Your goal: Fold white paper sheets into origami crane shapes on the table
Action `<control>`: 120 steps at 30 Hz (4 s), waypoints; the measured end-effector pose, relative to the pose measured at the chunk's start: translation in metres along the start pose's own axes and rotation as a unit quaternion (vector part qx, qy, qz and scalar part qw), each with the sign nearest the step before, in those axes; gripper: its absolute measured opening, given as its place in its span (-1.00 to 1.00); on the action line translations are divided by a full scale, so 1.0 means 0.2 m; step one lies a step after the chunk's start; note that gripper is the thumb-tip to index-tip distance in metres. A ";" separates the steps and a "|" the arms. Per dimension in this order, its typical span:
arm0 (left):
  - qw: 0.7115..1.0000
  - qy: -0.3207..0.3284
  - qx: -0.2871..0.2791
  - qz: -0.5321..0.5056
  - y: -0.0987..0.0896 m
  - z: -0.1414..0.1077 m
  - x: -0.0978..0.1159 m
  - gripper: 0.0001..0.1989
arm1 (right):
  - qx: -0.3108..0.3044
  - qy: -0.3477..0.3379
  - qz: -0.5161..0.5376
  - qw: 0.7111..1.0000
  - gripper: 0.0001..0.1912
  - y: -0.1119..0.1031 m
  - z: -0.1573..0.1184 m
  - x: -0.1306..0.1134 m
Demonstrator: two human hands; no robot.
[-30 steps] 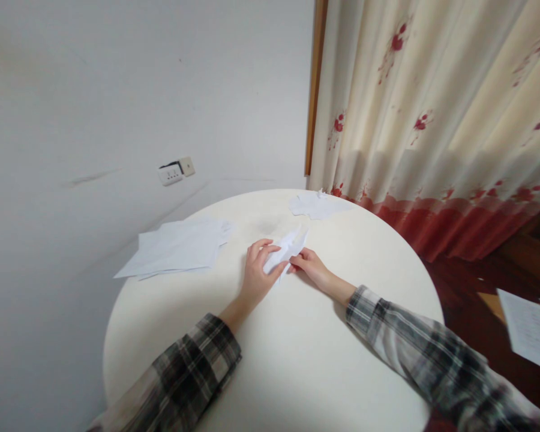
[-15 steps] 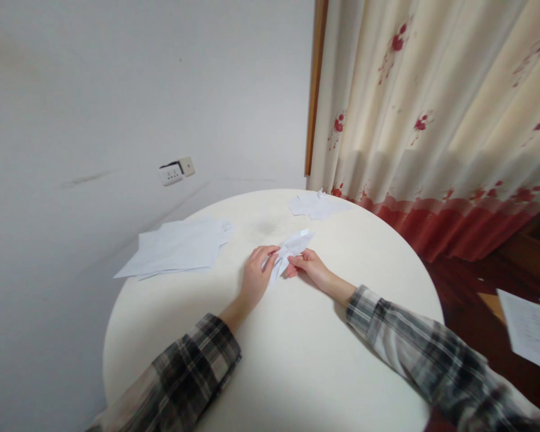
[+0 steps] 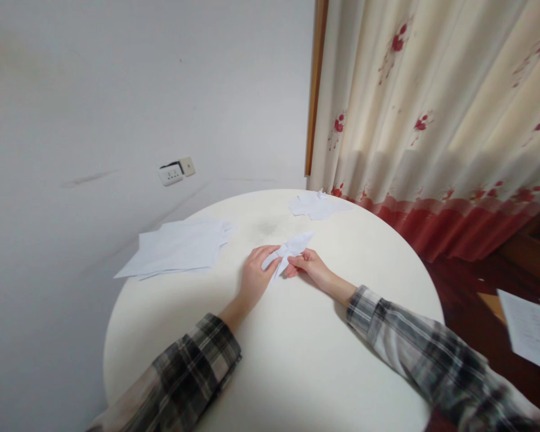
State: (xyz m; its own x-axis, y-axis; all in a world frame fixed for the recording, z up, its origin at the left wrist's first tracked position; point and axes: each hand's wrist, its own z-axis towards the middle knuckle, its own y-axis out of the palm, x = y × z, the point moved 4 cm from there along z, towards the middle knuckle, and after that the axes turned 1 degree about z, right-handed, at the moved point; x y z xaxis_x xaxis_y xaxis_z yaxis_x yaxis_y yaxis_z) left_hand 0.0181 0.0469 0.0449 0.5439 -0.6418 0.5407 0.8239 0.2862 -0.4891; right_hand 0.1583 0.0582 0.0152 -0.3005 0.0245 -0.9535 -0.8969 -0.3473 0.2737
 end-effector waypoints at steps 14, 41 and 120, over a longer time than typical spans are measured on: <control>1.000 0.016 0.010 0.004 -0.02 0.01 0.02 -0.76 | 0.004 0.007 0.007 1.000 -0.69 0.00 -0.01 0.00; 0.999 0.024 0.033 0.023 -0.02 -0.01 0.04 -0.86 | -0.014 0.010 0.015 1.000 -0.72 0.01 0.01 0.01; 0.996 -0.083 0.030 -0.029 0.01 0.00 -0.06 -0.72 | 0.074 -0.045 0.008 0.996 -0.63 -0.03 0.00 -0.02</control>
State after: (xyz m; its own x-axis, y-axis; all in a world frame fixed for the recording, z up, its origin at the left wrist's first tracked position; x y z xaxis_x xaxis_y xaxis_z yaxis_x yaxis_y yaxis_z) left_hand 0.0129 0.0538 0.0379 0.5096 -0.5329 0.6755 0.8601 0.2965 -0.4151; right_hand 0.1652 0.0610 0.0167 -0.3374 0.1061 -0.9354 -0.9277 -0.2059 0.3113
